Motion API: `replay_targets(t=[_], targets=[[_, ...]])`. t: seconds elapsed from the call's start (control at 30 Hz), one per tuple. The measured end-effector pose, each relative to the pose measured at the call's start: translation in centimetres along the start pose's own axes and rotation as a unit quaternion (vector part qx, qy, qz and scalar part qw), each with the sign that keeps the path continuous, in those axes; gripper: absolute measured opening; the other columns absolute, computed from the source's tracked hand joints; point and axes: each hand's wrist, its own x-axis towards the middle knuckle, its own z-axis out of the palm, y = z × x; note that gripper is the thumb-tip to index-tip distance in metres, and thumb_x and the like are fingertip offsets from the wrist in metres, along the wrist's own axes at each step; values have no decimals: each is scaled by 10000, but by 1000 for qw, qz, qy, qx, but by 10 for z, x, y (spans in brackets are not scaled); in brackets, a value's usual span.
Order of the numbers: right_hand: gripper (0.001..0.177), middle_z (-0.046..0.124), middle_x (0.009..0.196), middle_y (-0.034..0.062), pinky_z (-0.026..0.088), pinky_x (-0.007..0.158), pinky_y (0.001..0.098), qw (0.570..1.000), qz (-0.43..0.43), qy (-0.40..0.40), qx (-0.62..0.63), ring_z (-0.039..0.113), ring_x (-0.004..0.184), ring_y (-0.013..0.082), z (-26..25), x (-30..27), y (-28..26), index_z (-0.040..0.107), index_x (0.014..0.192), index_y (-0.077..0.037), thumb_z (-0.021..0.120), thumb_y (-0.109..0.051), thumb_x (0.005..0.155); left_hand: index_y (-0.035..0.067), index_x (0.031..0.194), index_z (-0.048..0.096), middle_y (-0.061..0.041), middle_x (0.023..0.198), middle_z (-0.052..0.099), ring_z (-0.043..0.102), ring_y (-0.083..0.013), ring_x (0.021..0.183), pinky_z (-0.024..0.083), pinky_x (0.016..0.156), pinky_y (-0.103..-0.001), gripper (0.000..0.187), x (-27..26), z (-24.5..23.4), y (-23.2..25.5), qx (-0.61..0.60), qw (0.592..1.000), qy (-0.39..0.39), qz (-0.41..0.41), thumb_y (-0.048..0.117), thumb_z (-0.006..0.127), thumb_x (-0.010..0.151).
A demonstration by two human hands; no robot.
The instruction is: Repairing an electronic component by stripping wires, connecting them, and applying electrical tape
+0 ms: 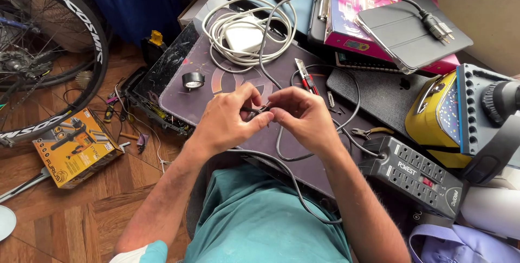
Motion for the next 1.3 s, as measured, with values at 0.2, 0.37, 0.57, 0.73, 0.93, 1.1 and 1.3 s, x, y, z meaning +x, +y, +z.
replay_targets(t=[0.2,0.37,0.57,0.73,0.93,1.1,1.3], targets=[[46,744,835,94,539,690,273,994,-41,31,-100,710,752,152,0,-2,11,669,935,-67,706,-40,932,232,921,547,-31,704,617,697,-296,783,531,739,-454,295,8,12,1,105,994,39,-18,448,696,786],[152,722,920,97,517,746,269,998,-6,12,68,616,838,120,-2,2,35,525,916,-93,656,-28,962,223,913,535,-76,709,631,710,-340,794,528,756,-483,252,11,19,-2,61,997,33,-25,385,670,776],[214,658,875,63,501,760,261,946,131,-61,290,620,809,124,-10,1,21,453,938,-143,625,-18,911,215,920,586,-86,693,618,714,-326,777,540,756,-463,218,14,24,-15,-3,1000,1,12,338,678,765],[303,437,797,-33,478,775,319,927,175,-95,317,487,735,89,-14,6,12,435,993,-121,582,6,760,188,921,648,-86,656,574,667,-291,724,543,731,-431,217,23,30,-22,-48,997,-12,58,337,702,772],[394,621,951,90,485,793,254,987,-8,-100,128,588,869,123,-26,13,48,435,1012,-103,751,72,857,210,859,697,-29,548,447,536,-184,607,493,652,-344,135,30,30,-21,-68,997,-2,21,305,718,764],[333,628,1020,151,500,823,297,990,-124,-60,38,601,924,195,-27,8,54,487,975,-52,790,43,876,161,819,734,79,560,431,456,-56,627,448,616,-235,79,29,23,-10,-201,978,-52,-25,205,689,772],[251,669,1060,208,617,760,326,985,-98,-46,132,713,848,197,-24,1,46,541,1000,19,747,99,880,118,909,768,38,671,636,518,-14,669,424,605,-162,118,46,41,-50,-333,940,-69,-42,86,735,800]])
